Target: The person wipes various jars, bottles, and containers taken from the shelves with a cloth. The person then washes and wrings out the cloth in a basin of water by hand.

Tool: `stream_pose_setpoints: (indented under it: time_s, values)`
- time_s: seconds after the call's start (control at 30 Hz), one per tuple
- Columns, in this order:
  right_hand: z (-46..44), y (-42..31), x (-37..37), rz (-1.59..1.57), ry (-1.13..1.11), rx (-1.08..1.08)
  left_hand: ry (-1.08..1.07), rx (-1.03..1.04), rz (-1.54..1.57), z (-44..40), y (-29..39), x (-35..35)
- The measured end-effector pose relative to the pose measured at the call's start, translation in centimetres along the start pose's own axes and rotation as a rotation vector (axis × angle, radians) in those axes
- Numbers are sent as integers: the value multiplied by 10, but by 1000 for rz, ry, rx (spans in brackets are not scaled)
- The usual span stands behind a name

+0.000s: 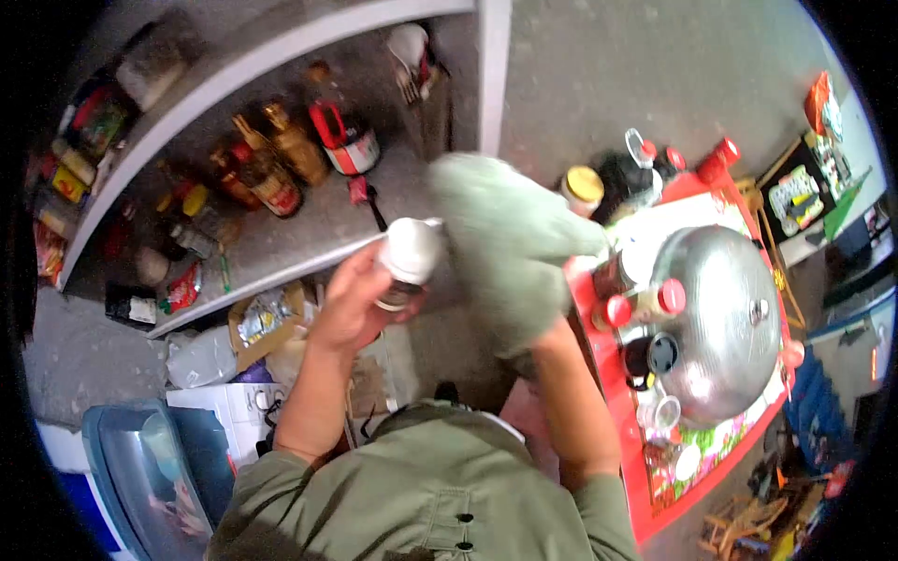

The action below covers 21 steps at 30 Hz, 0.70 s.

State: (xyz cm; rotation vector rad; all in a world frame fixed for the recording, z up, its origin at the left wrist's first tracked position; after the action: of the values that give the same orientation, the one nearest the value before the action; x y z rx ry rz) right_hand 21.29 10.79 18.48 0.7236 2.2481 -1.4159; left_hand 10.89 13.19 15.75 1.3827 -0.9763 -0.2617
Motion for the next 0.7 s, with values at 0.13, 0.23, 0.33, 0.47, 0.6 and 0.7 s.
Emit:
stream_pose_setpoints:
  time_s: [0.13, 0.23, 0.33, 0.47, 0.6, 0.7]
  values:
    - [9, 31, 9, -741, 42, 84, 265, -241, -177, 12, -52, -7]
    - [8, 51, 21, -1078, 156, 94, 165, -309, -310, 12, -51, 0]
    - [-7, 34, 24, -1524, 28, 215, 39, -349, -359, 1, -43, 10]
    - [0, 72, 30, -1528, 79, 377, -29, -391, -111, -2, -63, 19]
    - [7, 88, 22, -1028, 160, 388, 74, -370, 9, -11, -79, 1]
    - [15, 44, 8, -199, 258, 95, 248, -107, -283, -24, -68, -18]
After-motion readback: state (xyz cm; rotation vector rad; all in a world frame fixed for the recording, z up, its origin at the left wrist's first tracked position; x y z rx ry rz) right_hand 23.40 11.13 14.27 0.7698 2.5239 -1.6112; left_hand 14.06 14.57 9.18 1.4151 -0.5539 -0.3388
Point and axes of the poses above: each hand's wrist, its own z-axis away from the middle knuckle, its own x-axis out of the palm, y = z × x, the point moved 10 cm from there along -z, towards the middle knuckle, and after that the axes turned 8 degrees about -z, right-handed, at the moved point
